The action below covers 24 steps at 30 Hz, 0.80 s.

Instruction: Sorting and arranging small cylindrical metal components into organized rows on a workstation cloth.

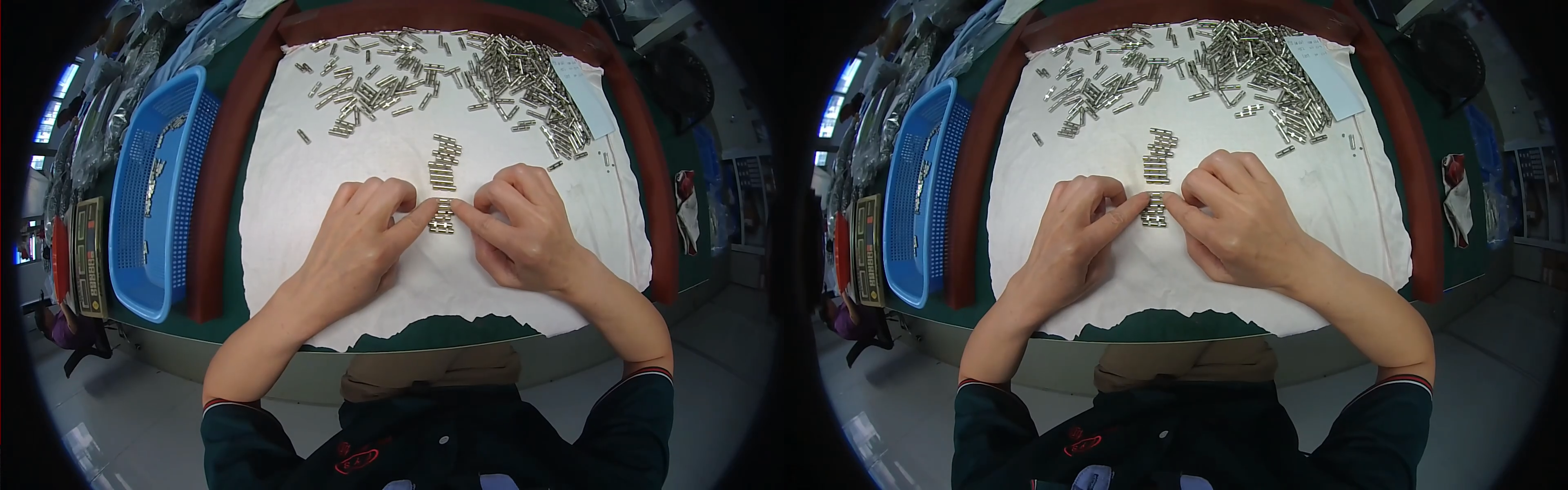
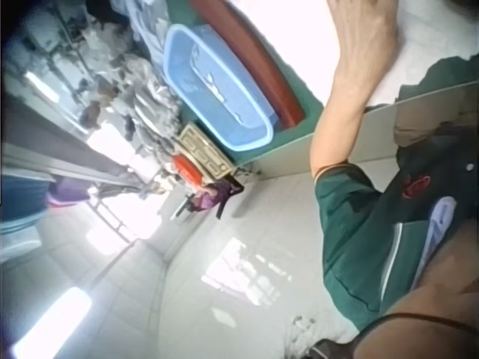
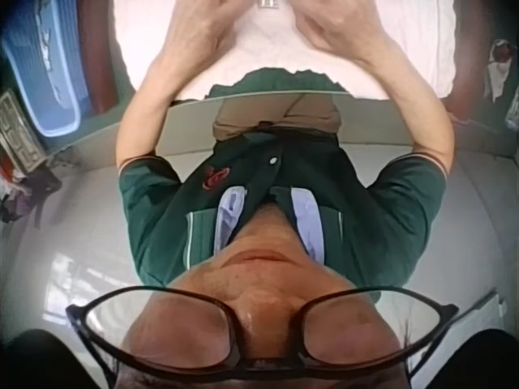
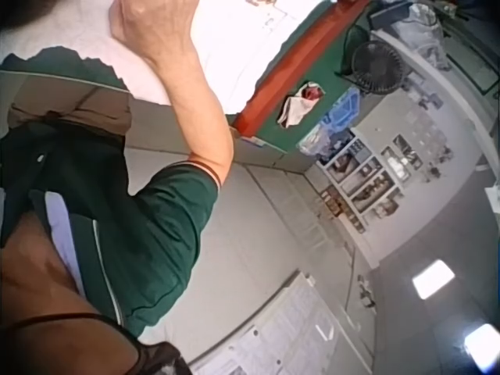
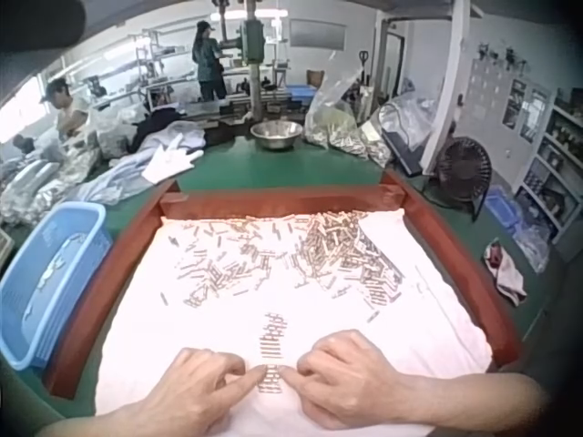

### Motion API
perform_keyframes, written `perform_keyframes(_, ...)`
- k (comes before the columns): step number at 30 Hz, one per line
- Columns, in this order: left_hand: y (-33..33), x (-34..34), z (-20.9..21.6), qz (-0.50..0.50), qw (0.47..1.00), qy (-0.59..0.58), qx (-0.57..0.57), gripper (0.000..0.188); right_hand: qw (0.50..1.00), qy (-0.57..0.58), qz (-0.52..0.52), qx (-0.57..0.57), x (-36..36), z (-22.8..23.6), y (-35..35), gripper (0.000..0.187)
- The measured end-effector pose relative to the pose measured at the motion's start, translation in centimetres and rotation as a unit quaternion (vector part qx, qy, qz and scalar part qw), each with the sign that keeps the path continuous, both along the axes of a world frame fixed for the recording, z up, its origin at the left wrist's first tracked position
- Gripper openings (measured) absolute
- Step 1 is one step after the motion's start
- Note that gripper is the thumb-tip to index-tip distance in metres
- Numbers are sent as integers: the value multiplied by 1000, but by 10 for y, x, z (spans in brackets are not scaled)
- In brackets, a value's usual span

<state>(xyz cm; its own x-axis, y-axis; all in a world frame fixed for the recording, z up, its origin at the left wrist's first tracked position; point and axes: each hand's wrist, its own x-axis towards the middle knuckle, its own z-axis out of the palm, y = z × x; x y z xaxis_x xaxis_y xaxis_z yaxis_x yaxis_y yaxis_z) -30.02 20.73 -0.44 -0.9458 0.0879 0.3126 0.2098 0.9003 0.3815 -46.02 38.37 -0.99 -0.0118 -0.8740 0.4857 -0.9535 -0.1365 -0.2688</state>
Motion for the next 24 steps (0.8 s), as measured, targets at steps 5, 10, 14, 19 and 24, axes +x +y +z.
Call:
perform_keyframes(5,1,-3,0,26,1000,5,16,59,999,7,-39,-8,1,0,-1,45)
perform_keyframes(10,3,-6,-5,49,999,6,7,62,998,6,-60,12,3,-1,-4,48)
perform_keyframes(14,2,-5,-4,41,999,-1,7,62,999,4,-48,18,2,-1,-3,48)
perform_keyframes(19,1,-3,-3,38,999,-5,7,59,999,7,-37,13,2,-1,-3,47)
perform_keyframes(24,2,-3,-1,31,999,-3,8,57,999,5,-27,19,1,0,-1,48)
